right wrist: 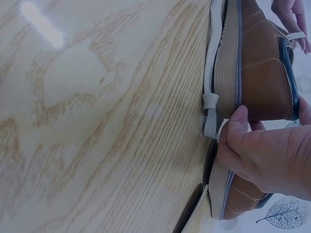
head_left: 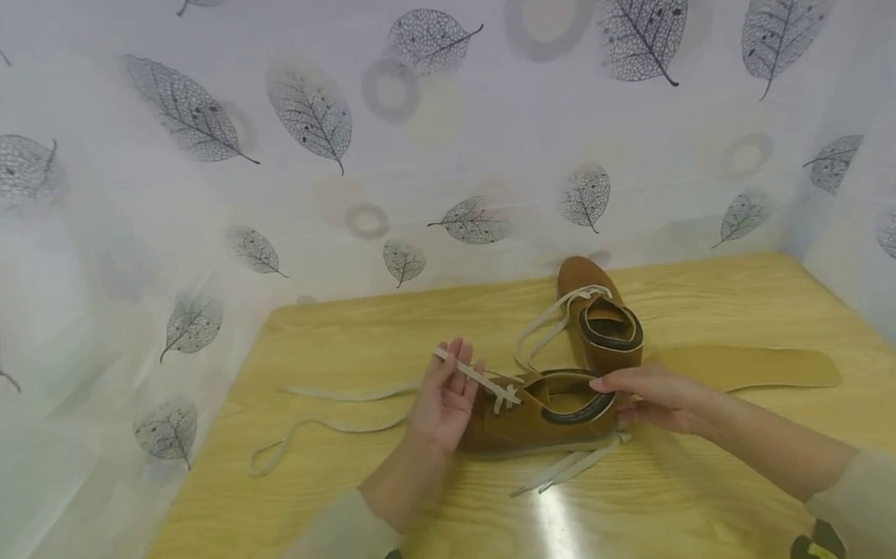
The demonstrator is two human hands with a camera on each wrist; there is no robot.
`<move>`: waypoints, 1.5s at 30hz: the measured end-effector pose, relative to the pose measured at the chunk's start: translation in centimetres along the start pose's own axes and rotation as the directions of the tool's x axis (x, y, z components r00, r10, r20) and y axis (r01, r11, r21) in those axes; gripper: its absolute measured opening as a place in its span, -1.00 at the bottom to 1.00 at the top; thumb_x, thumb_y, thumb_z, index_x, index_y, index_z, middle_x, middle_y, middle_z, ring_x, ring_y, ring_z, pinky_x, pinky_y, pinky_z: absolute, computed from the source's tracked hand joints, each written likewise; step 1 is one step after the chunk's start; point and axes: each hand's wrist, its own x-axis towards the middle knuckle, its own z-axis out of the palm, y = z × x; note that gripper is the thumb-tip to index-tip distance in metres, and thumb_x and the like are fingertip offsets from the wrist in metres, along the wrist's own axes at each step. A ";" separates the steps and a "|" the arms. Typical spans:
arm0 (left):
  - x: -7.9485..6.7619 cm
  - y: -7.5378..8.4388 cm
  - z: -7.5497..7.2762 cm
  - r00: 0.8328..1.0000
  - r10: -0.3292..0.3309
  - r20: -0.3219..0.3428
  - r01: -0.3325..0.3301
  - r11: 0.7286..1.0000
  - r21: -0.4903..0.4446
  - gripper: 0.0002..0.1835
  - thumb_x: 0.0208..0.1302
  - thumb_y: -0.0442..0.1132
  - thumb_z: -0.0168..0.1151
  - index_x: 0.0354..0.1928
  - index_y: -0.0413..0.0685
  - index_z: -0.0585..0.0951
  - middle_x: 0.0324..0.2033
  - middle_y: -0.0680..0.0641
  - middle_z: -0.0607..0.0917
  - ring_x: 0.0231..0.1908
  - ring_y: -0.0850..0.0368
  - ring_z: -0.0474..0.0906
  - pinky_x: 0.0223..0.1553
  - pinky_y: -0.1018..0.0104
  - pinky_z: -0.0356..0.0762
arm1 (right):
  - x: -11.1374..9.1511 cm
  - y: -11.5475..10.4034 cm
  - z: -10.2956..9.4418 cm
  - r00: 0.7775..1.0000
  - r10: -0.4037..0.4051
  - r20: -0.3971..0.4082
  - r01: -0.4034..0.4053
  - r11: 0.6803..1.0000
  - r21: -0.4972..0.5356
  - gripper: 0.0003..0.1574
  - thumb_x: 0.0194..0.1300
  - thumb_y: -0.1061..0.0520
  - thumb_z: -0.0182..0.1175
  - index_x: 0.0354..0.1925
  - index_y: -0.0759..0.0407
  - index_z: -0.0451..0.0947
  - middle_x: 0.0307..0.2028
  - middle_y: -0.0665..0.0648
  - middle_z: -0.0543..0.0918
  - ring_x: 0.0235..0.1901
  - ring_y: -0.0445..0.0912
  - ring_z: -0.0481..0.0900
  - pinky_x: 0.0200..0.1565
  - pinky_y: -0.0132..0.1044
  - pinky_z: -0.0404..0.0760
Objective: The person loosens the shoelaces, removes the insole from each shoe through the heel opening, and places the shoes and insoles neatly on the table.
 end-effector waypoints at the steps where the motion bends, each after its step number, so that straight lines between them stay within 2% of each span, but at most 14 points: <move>1: 0.2 0.2 -0.1 1.000 0.021 0.003 -0.021 1.000 0.010 -0.53 0.43 -0.41 -0.09 0.34 -0.07 0.23 -0.09 -0.01 0.70 -0.10 0.21 0.66 0.19 0.23 0.45 | 0.0 0.0 0.0 1.000 0.004 -0.005 -0.004 1.000 0.005 -0.80 0.26 0.10 0.22 -0.23 0.19 0.65 -0.17 0.01 0.53 -0.16 -0.16 0.49 -0.07 -0.30 0.57; 4: 0.6 0.9 -0.4 0.997 0.075 -0.011 -0.074 0.997 0.033 -0.38 0.44 -0.44 -0.15 0.46 -0.09 -0.03 0.15 -0.12 0.54 -0.13 0.20 0.67 0.16 0.31 0.46 | 0.0 -0.2 0.0 1.000 0.006 -0.010 -0.006 1.000 0.000 -0.80 0.26 0.10 0.22 -0.22 0.20 0.65 -0.18 0.01 0.52 -0.17 -0.16 0.48 -0.07 -0.31 0.56; 6: 0.8 1.4 -0.6 0.995 0.095 -0.024 -0.094 0.995 0.036 -0.38 0.44 -0.45 -0.18 0.47 -0.10 -0.05 0.24 -0.14 0.42 -0.15 0.20 0.67 0.15 0.34 0.46 | 0.0 -0.3 0.1 1.000 0.005 -0.009 -0.005 1.000 -0.001 -0.81 0.27 0.10 0.22 -0.23 0.19 0.65 -0.18 0.01 0.51 -0.18 -0.17 0.47 -0.09 -0.32 0.56; 11: 0.9 2.5 -1.4 0.993 0.109 -0.051 -0.108 0.994 0.018 -0.39 0.45 -0.44 -0.18 0.47 -0.10 -0.04 0.24 -0.17 0.42 -0.13 0.15 0.67 0.16 0.31 0.45 | 0.0 -0.3 0.1 1.000 -0.003 0.005 0.003 1.000 0.004 -0.85 0.27 0.10 0.21 -0.27 0.13 0.66 -0.24 -0.03 0.55 -0.24 -0.18 0.49 -0.16 -0.34 0.57; 15: 0.7 3.3 -2.2 0.992 0.107 -0.064 -0.107 0.994 0.012 -0.35 0.45 -0.41 -0.14 0.48 -0.08 -0.10 0.34 -0.18 0.27 -0.06 0.12 0.64 0.18 0.32 0.43 | -0.1 -0.3 0.1 1.000 0.000 0.002 0.000 1.000 0.005 -0.86 0.28 0.10 0.21 -0.28 0.12 0.66 -0.30 -0.06 0.56 -0.30 -0.17 0.50 -0.22 -0.34 0.57; 17: 0.6 3.8 -2.6 0.992 0.105 -0.075 -0.104 0.994 0.013 -0.32 0.44 -0.39 -0.11 0.48 -0.05 -0.13 0.27 -0.17 0.39 0.00 0.11 0.60 0.18 0.33 0.43 | -0.1 -0.3 0.1 1.000 0.000 -0.001 0.000 1.000 0.006 -0.85 0.27 0.10 0.21 -0.27 0.14 0.66 -0.31 -0.05 0.56 -0.30 -0.17 0.49 -0.23 -0.35 0.57; 21: 0.6 4.9 -3.4 0.993 0.097 -0.073 -0.097 0.995 0.003 -0.31 0.45 -0.38 -0.11 0.49 -0.01 -0.14 -0.10 -0.08 0.69 0.18 0.10 0.42 0.21 0.34 0.39 | 0.0 -0.3 0.1 1.000 0.002 -0.006 -0.002 1.000 0.009 -0.82 0.26 0.09 0.23 -0.25 0.18 0.65 -0.28 -0.03 0.56 -0.29 -0.17 0.49 -0.22 -0.35 0.58; 23: 0.5 5.5 -3.8 0.994 0.091 -0.052 -0.092 0.996 -0.012 -0.33 0.46 -0.37 -0.14 0.49 0.02 -0.14 -0.17 -0.07 0.71 0.27 0.11 0.29 0.23 0.35 0.35 | 0.0 -0.3 0.1 1.000 0.001 -0.004 -0.001 1.000 0.006 -0.81 0.26 0.09 0.23 -0.24 0.19 0.65 -0.28 -0.03 0.56 -0.29 -0.17 0.49 -0.22 -0.35 0.58; 25: 0.5 6.1 -4.1 0.995 0.089 -0.044 -0.090 0.995 -0.031 -0.34 0.47 -0.36 -0.15 0.49 0.05 -0.13 -0.14 -0.07 0.70 0.32 0.12 0.18 0.25 0.36 0.32 | 0.0 -0.3 0.1 1.000 0.000 -0.004 0.000 1.000 0.001 -0.80 0.26 0.09 0.23 -0.24 0.19 0.65 -0.27 -0.03 0.56 -0.29 -0.17 0.49 -0.22 -0.34 0.58; 28: 0.5 6.9 -4.6 0.994 0.101 -0.048 -0.103 0.994 -0.042 -0.32 0.46 -0.37 -0.13 0.49 0.08 -0.13 0.09 -0.09 0.57 0.36 0.13 0.10 0.25 0.38 0.32 | -0.1 -0.3 0.2 1.000 0.004 -0.010 -0.004 1.000 0.004 -0.79 0.26 0.09 0.23 -0.23 0.22 0.64 -0.24 0.00 0.55 -0.27 -0.16 0.50 -0.20 -0.34 0.59; 31: 0.5 7.6 -4.9 0.993 0.105 -0.063 -0.107 0.994 -0.033 -0.32 0.46 -0.36 -0.15 0.49 0.10 -0.14 0.35 -0.06 0.28 0.38 0.13 0.08 0.26 0.39 0.31 | -0.1 -0.3 0.3 1.000 0.016 -0.023 -0.015 1.000 0.015 -0.76 0.25 0.09 0.24 -0.21 0.25 0.62 -0.18 0.04 0.53 -0.24 -0.15 0.50 -0.18 -0.33 0.60; 34: 0.4 8.2 -5.3 0.994 0.095 -0.061 -0.097 0.995 -0.028 -0.33 0.47 -0.36 -0.19 0.49 0.13 -0.17 0.46 -0.03 0.00 0.41 0.15 0.01 0.29 0.41 0.24 | -0.2 -0.2 0.3 0.999 0.020 -0.028 -0.020 1.000 0.023 -0.77 0.25 0.09 0.24 -0.22 0.25 0.62 -0.17 0.05 0.50 -0.24 -0.14 0.50 -0.18 -0.33 0.59; 40: 0.2 9.6 -6.4 0.995 0.087 -0.053 -0.089 0.995 -0.039 -0.30 0.48 -0.36 -0.21 0.48 0.24 -0.24 0.47 0.02 -0.04 0.43 0.20 -0.05 0.33 0.44 0.12 | -0.2 -0.1 0.2 1.000 0.007 -0.017 -0.007 1.000 0.007 -0.81 0.25 0.09 0.23 -0.25 0.19 0.63 -0.27 -0.01 0.56 -0.28 -0.15 0.52 -0.22 -0.33 0.58; 45: 0.0 11.1 -7.7 0.994 0.093 -0.050 -0.099 0.987 -0.124 -0.26 0.45 -0.41 -0.18 0.48 0.29 -0.20 0.39 0.02 0.04 0.37 0.20 0.03 0.30 0.45 0.19 | -0.1 0.0 0.3 0.999 0.014 -0.041 -0.015 0.999 -0.033 -0.68 0.26 0.06 0.22 -0.14 0.28 0.59 -0.14 0.05 0.51 -0.18 -0.11 0.50 -0.09 -0.29 0.57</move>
